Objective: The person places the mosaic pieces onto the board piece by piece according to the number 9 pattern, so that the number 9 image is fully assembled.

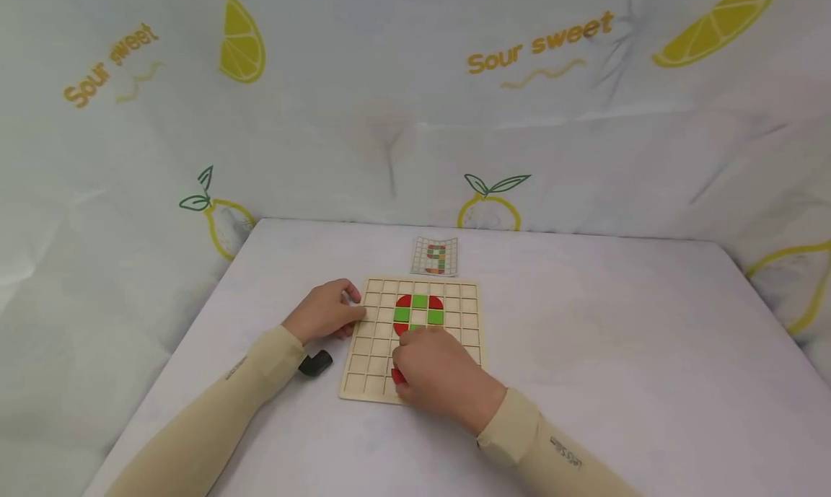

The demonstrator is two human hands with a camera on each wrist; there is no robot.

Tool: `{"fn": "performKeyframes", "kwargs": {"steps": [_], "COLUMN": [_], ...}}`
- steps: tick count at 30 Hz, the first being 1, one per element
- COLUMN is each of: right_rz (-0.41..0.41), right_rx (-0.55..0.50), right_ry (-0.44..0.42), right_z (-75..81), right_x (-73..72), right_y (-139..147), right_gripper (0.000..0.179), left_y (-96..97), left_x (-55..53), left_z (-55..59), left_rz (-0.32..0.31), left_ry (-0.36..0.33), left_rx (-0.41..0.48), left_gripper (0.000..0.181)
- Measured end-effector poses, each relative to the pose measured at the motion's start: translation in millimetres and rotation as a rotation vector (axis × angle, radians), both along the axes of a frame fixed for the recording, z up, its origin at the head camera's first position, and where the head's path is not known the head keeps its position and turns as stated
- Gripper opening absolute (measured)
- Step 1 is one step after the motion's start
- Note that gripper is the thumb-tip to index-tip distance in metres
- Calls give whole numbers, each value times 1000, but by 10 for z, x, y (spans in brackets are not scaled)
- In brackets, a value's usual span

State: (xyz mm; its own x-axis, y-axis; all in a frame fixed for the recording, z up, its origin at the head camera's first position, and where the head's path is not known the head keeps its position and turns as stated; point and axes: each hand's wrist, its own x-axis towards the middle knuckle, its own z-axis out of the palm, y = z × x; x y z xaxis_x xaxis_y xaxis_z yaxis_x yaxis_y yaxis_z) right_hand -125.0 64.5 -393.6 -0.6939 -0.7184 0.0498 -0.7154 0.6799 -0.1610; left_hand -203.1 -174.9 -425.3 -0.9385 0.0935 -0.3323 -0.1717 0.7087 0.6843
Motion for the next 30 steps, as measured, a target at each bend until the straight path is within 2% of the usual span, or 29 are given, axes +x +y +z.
{"fn": "performKeyframes", "kwargs": {"steps": [4, 11, 22, 30], "right_rz": [10, -8, -11, -19], "right_rx": [8, 24, 35, 42], "right_ry": [10, -34, -27, -48], "right_z": [-20, -38, -65, -67], "right_x": [16, 35, 24, 21], "right_y": [-64, -116, -120, -132], "right_gripper": [19, 19, 23, 20], "left_y": [19, 26, 10, -21], "left_x": [-11, -20, -4, 4], "left_z": [1, 0, 8, 6], "left_rz": [-2, -10, -3, -5], "left_ry": [5, 10, 19, 20], "left_rx": [2, 1, 19, 20], "left_gripper": [24, 23, 22, 22]}}
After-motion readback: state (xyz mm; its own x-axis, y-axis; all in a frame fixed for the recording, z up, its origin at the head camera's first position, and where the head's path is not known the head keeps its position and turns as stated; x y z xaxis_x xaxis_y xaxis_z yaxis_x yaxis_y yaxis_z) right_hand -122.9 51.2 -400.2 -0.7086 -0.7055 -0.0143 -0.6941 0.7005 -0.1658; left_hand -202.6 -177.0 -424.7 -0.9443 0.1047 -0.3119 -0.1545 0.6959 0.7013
